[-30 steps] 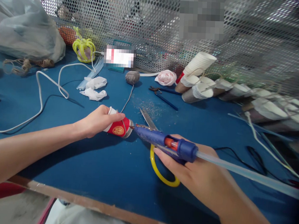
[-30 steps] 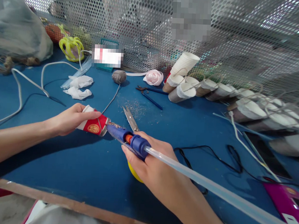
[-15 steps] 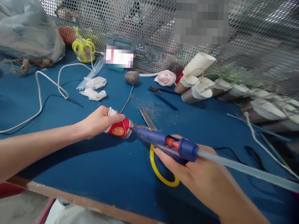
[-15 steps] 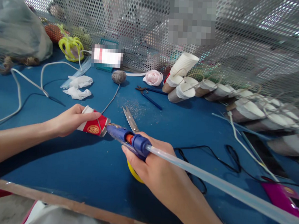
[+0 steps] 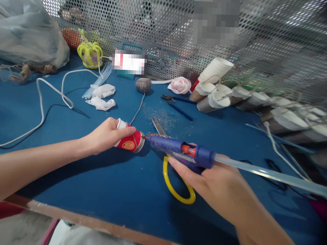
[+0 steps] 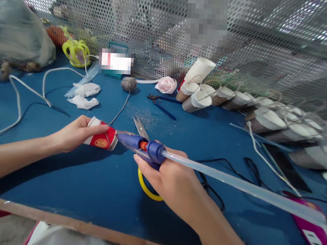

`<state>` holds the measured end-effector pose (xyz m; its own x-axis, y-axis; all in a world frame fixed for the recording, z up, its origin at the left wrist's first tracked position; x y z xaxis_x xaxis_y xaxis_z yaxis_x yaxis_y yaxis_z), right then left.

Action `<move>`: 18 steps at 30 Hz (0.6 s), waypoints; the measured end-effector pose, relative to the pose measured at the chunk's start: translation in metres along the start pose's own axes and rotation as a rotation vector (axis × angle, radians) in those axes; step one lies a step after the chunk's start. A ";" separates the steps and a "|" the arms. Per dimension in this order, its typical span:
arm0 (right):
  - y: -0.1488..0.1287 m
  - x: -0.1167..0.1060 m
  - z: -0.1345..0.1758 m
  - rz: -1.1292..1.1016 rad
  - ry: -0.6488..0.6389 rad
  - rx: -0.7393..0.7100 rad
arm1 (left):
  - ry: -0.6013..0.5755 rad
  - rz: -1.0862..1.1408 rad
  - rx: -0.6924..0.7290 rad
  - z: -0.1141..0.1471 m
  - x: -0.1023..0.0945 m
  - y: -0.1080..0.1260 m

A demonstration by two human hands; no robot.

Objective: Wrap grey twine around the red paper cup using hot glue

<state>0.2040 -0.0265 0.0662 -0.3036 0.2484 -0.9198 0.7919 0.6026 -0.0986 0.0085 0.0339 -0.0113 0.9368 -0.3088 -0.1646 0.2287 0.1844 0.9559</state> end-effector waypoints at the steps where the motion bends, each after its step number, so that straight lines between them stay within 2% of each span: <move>1: -0.003 -0.001 -0.001 0.056 0.006 -0.061 | 0.005 -0.004 0.004 0.000 0.000 0.000; 3: -0.008 -0.001 -0.002 0.203 0.015 -0.208 | 0.006 -0.012 0.011 0.001 0.000 0.001; 5: -0.010 -0.001 -0.001 0.303 0.027 -0.288 | -0.002 -0.025 0.014 0.002 0.001 0.003; 10: -0.009 0.002 0.002 0.408 0.064 -0.392 | -0.021 -0.049 0.019 0.003 0.003 0.007; 13: -0.009 0.001 -0.001 0.319 0.034 -0.336 | -0.034 -0.063 0.017 0.004 0.003 0.006; 18: -0.003 -0.002 -0.004 -0.016 -0.079 0.036 | -0.049 -0.055 0.010 0.004 0.003 0.004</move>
<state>0.1996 -0.0258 0.0704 -0.2744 0.1778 -0.9450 0.8062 0.5783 -0.1253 0.0113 0.0302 -0.0072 0.9087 -0.3637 -0.2047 0.2762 0.1564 0.9483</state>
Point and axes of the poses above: each hand's wrist, its own z-axis away from the middle knuckle, its own x-axis out of the palm, y = z × x, the point moved 4 cm from there along -z, towards the middle knuckle, and after that the axes turned 1 degree about x, right-handed, at the moved point
